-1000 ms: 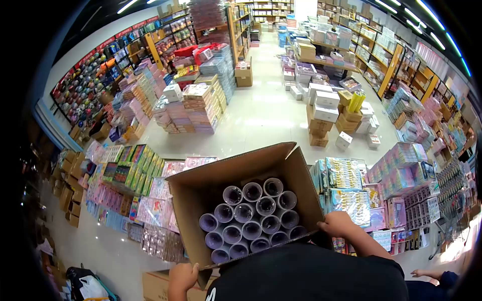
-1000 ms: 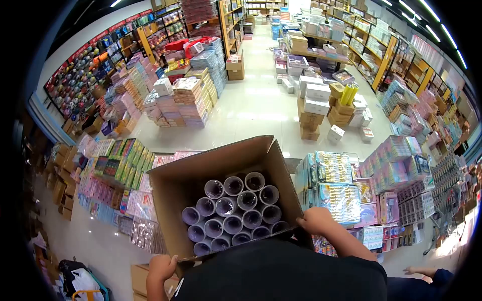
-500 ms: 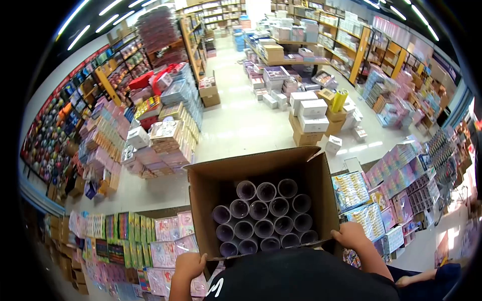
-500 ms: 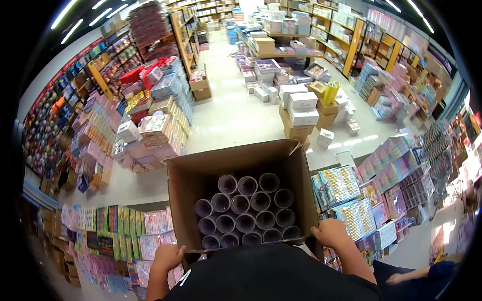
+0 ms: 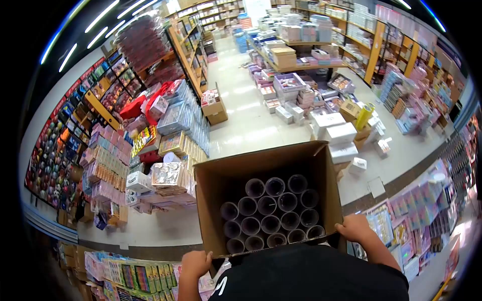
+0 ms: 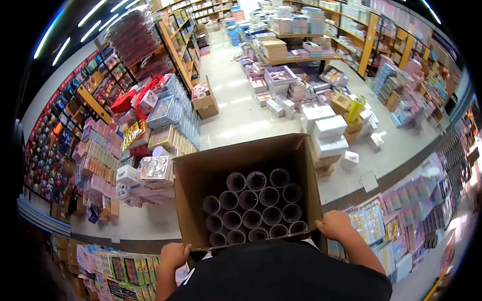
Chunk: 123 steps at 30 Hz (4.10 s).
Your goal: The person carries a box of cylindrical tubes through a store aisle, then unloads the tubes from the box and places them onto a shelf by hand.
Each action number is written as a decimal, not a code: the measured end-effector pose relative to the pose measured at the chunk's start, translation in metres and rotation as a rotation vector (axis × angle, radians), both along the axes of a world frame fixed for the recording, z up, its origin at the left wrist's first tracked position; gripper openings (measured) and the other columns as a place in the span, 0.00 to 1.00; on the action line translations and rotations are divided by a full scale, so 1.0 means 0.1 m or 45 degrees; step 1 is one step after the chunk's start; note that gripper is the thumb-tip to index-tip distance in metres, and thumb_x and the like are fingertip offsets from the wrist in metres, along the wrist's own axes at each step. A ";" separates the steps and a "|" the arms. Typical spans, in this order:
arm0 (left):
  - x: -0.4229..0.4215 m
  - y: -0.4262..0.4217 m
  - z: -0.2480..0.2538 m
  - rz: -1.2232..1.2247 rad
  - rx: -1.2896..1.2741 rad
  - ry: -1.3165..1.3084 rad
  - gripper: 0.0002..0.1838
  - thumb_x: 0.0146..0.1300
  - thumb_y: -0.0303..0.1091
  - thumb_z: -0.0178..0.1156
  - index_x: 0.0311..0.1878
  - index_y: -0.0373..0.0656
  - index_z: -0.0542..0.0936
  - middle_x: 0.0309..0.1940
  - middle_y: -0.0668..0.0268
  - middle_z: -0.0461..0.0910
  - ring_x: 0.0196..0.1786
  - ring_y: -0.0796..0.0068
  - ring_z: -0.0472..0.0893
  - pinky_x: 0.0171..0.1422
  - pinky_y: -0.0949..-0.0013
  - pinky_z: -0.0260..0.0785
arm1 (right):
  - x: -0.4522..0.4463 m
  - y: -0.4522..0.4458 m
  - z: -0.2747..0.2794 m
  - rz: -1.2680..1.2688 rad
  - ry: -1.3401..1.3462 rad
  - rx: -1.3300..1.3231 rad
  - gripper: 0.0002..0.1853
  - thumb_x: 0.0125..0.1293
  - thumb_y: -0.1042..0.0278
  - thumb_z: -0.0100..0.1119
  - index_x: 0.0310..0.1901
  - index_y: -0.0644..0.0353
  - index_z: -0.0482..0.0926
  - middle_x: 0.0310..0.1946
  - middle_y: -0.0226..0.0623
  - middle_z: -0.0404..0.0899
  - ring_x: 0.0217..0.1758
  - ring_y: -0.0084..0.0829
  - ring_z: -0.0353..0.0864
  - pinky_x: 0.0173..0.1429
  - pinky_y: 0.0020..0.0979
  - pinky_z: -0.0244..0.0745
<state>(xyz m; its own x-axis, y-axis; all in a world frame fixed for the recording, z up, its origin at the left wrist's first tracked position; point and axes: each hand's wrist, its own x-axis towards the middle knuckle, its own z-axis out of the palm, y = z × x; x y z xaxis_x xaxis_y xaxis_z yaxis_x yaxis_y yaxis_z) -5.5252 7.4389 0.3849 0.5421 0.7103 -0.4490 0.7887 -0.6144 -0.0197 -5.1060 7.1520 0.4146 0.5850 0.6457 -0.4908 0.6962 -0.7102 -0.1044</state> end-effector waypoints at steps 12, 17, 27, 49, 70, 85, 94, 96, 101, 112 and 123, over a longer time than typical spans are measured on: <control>1.65 3.44 -0.26 -0.100 -0.118 -0.113 0.28 0.70 0.53 0.48 0.32 0.38 0.85 0.33 0.47 0.84 0.41 0.43 0.82 0.49 0.46 0.73 | 1.35 2.96 -0.20 -0.019 -0.130 0.069 0.27 0.65 0.44 0.53 0.28 0.64 0.85 0.28 0.54 0.83 0.37 0.55 0.83 0.46 0.50 0.76; 2.29 4.64 -0.16 -0.145 -0.135 -0.051 0.29 0.70 0.53 0.48 0.31 0.36 0.85 0.32 0.47 0.84 0.40 0.43 0.83 0.46 0.46 0.73 | 1.84 4.06 0.16 -0.160 -0.140 0.094 0.26 0.65 0.46 0.54 0.30 0.65 0.85 0.30 0.54 0.84 0.38 0.54 0.84 0.45 0.49 0.77; 4.28 6.94 -0.26 -0.149 -0.066 -0.040 0.27 0.69 0.52 0.48 0.34 0.39 0.86 0.36 0.47 0.85 0.42 0.45 0.83 0.48 0.46 0.73 | 3.88 6.33 -0.32 -0.129 -0.155 0.268 0.28 0.64 0.45 0.55 0.26 0.68 0.84 0.27 0.58 0.82 0.35 0.59 0.82 0.44 0.51 0.76; 8.19 12.12 0.04 -0.185 -0.162 0.012 0.29 0.70 0.54 0.45 0.36 0.39 0.86 0.37 0.48 0.85 0.44 0.44 0.83 0.51 0.46 0.73 | 7.74 11.29 0.00 -0.100 -0.168 0.132 0.27 0.62 0.45 0.57 0.25 0.66 0.83 0.25 0.56 0.81 0.33 0.58 0.82 0.42 0.52 0.76; 11.78 16.41 0.51 0.165 -0.029 -0.035 0.29 0.70 0.54 0.48 0.32 0.37 0.86 0.34 0.46 0.84 0.41 0.45 0.84 0.48 0.46 0.74 | 11.90 16.74 0.32 0.100 -0.143 0.230 0.28 0.63 0.47 0.58 0.24 0.70 0.82 0.26 0.59 0.80 0.34 0.58 0.82 0.42 0.52 0.75; 13.93 20.76 0.19 0.009 -0.092 -0.016 0.29 0.71 0.54 0.46 0.32 0.39 0.86 0.31 0.49 0.84 0.40 0.45 0.83 0.47 0.46 0.74 | 13.77 20.66 0.25 0.022 -0.194 0.077 0.24 0.65 0.48 0.56 0.30 0.64 0.85 0.29 0.54 0.83 0.36 0.54 0.83 0.44 0.50 0.76; 15.26 22.97 0.07 0.038 -0.141 0.025 0.29 0.71 0.54 0.46 0.33 0.38 0.86 0.33 0.48 0.84 0.39 0.44 0.83 0.47 0.46 0.74 | 15.08 22.78 0.02 -0.086 -0.177 0.291 0.27 0.63 0.47 0.58 0.22 0.67 0.82 0.22 0.56 0.79 0.32 0.57 0.81 0.39 0.52 0.74; 15.70 23.52 0.05 0.057 -0.145 0.069 0.29 0.71 0.54 0.46 0.35 0.38 0.86 0.34 0.48 0.85 0.40 0.44 0.83 0.48 0.46 0.74 | 15.56 23.41 -0.12 -0.031 -0.168 0.311 0.26 0.64 0.47 0.57 0.25 0.67 0.83 0.24 0.56 0.80 0.34 0.58 0.82 0.42 0.52 0.76; 16.56 24.65 0.18 0.168 -0.078 0.068 0.30 0.70 0.56 0.46 0.37 0.38 0.87 0.36 0.49 0.85 0.41 0.44 0.84 0.50 0.47 0.74 | 16.75 25.06 0.08 0.101 -0.185 0.228 0.26 0.64 0.45 0.57 0.27 0.66 0.84 0.27 0.57 0.81 0.36 0.58 0.82 0.44 0.52 0.76; 17.96 27.39 0.21 0.183 -0.072 -0.009 0.29 0.70 0.54 0.46 0.34 0.38 0.86 0.34 0.47 0.84 0.40 0.44 0.83 0.47 0.46 0.74 | 18.30 27.91 0.03 0.103 -0.133 0.197 0.29 0.64 0.45 0.57 0.21 0.68 0.82 0.24 0.56 0.80 0.32 0.57 0.81 0.40 0.51 0.75; 19.51 30.87 0.28 -0.047 -0.163 0.048 0.29 0.70 0.54 0.47 0.33 0.37 0.86 0.33 0.47 0.84 0.41 0.43 0.83 0.48 0.45 0.74 | 19.36 30.75 0.45 -0.041 -0.159 0.099 0.25 0.65 0.46 0.55 0.28 0.65 0.84 0.28 0.54 0.83 0.35 0.54 0.83 0.43 0.51 0.76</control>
<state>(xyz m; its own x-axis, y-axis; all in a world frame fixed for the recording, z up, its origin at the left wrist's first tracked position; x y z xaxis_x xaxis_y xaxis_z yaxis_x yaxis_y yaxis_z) -3.5746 10.5254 0.4133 0.5476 0.6259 -0.5553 0.7659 -0.6422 0.0314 -3.1703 10.2271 0.4598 0.6596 0.6587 -0.3621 0.6841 -0.7256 -0.0739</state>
